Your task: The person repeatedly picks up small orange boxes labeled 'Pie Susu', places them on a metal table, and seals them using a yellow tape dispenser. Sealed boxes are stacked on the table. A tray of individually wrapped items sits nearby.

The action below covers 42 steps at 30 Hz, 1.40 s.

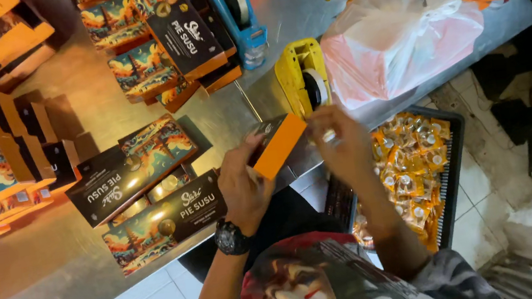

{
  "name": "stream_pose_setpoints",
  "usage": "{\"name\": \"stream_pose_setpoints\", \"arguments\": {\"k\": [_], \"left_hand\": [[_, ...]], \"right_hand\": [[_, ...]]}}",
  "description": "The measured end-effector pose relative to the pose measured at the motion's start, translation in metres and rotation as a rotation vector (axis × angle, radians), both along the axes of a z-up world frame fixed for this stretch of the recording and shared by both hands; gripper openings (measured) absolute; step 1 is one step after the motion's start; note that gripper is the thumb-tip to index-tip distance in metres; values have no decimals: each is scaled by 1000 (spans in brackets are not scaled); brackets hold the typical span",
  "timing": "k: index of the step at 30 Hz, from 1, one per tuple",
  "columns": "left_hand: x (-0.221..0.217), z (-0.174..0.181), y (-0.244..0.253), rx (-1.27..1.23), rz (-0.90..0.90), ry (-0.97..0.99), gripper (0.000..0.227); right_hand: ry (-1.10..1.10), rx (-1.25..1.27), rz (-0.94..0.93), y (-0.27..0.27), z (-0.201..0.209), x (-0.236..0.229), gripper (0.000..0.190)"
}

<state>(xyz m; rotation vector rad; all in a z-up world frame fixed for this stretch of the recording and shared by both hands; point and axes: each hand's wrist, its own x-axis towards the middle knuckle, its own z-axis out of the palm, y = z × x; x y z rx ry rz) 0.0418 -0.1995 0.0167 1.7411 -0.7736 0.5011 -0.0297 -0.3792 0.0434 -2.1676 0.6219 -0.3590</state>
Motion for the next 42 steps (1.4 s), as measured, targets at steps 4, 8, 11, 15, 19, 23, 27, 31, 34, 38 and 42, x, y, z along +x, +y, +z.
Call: {"name": "stream_pose_setpoints", "arguments": {"k": [4, 8, 11, 15, 19, 23, 27, 31, 34, 38, 42], "left_hand": [[-10, 4, 1, 49, -52, 126, 49], [-8, -11, 11, 255, 8, 207, 40], [-7, -27, 17, 286, 8, 306, 45], [-6, -21, 12, 296, 32, 392, 45], [-1, -18, 15, 315, 29, 413, 42], [2, -20, 16, 345, 45, 431, 44], [4, -21, 15, 326, 48, 432, 45], [2, -25, 16, 323, 60, 427, 45], [3, -26, 16, 330, 77, 403, 42], [3, -26, 17, 329, 65, 418, 45], [1, -26, 18, 343, 48, 424, 47]], "right_hand": [[419, -123, -132, -64, -3, -3, 25], [678, -74, -41, -97, -29, -3, 27], [670, -72, 15, -97, -25, 11, 29], [706, -108, 63, -95, -28, 22, 33], [654, -123, 8, -84, -25, 27, 33], [501, -104, -38, -80, -22, 35, 26], [435, -87, -40, -83, -21, 38, 23], [401, -100, -42, -82, -23, 37, 22], [446, -102, -93, -80, -21, 34, 33], [539, -15, -144, -69, -13, 29, 46], [605, 2, -151, -69, -18, 30, 43]]}}
